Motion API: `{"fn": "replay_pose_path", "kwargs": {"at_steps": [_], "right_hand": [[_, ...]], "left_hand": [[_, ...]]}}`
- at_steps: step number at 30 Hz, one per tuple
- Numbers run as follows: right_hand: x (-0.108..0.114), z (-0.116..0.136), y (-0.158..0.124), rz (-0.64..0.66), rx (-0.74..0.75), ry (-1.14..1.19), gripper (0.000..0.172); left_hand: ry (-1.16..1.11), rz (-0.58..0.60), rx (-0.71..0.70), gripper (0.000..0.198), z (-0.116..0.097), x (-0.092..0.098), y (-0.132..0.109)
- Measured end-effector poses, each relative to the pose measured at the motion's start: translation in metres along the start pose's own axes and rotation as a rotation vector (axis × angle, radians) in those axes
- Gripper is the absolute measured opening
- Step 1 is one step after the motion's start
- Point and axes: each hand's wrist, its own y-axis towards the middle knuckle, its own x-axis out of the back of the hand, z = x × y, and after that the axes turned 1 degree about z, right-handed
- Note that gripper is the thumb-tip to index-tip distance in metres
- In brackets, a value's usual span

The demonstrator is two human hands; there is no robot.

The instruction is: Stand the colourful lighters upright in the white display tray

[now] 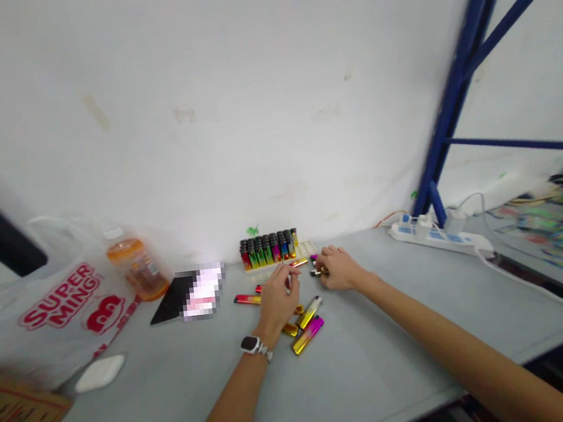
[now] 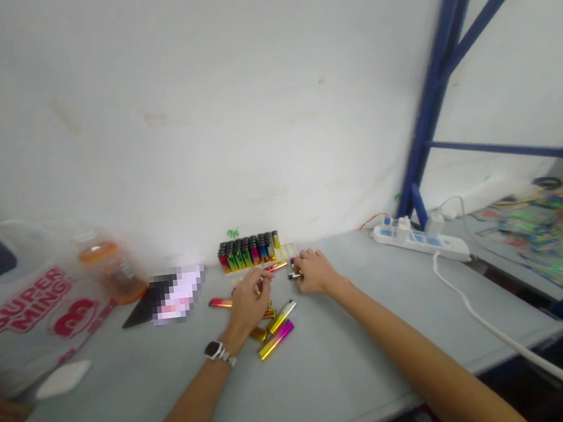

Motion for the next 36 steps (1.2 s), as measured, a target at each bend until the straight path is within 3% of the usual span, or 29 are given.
{"fn": "replay_pose_path", "kwargs": {"at_steps": [4, 7, 14, 18, 21, 24, 36], "right_hand": [[-0.001, 0.005, 0.0, -0.008, 0.016, 0.027, 0.017], [-0.005, 0.01, 0.002, -0.04, 0.036, 0.183, 0.01], [-0.012, 0.045, 0.01, -0.139, 0.006, 1.113, 0.026], [-0.012, 0.074, 0.007, -0.264, -0.175, 1.454, 0.038], [-0.014, 0.084, -0.001, -0.195, -0.259, 1.651, 0.046], [-0.017, 0.082, -0.007, -0.086, -0.332, 1.733, 0.061], [-0.019, 0.09, -0.009, -0.275, -0.473, 1.631, 0.055]], "left_hand": [[-0.013, -0.035, -0.01, 0.018, 0.001, -0.004, 0.002], [-0.025, -0.067, -0.006, 0.019, 0.001, -0.002, 0.004], [-0.085, -0.14, -0.013, 0.018, -0.001, 0.008, 0.003], [-0.112, -0.175, -0.008, 0.017, 0.001, 0.011, -0.002], [-0.127, -0.164, -0.005, 0.016, 0.002, 0.011, -0.005], [-0.129, -0.13, 0.006, 0.018, 0.001, 0.009, -0.006], [-0.133, -0.04, -0.014, 0.018, -0.004, 0.005, -0.009]]}}
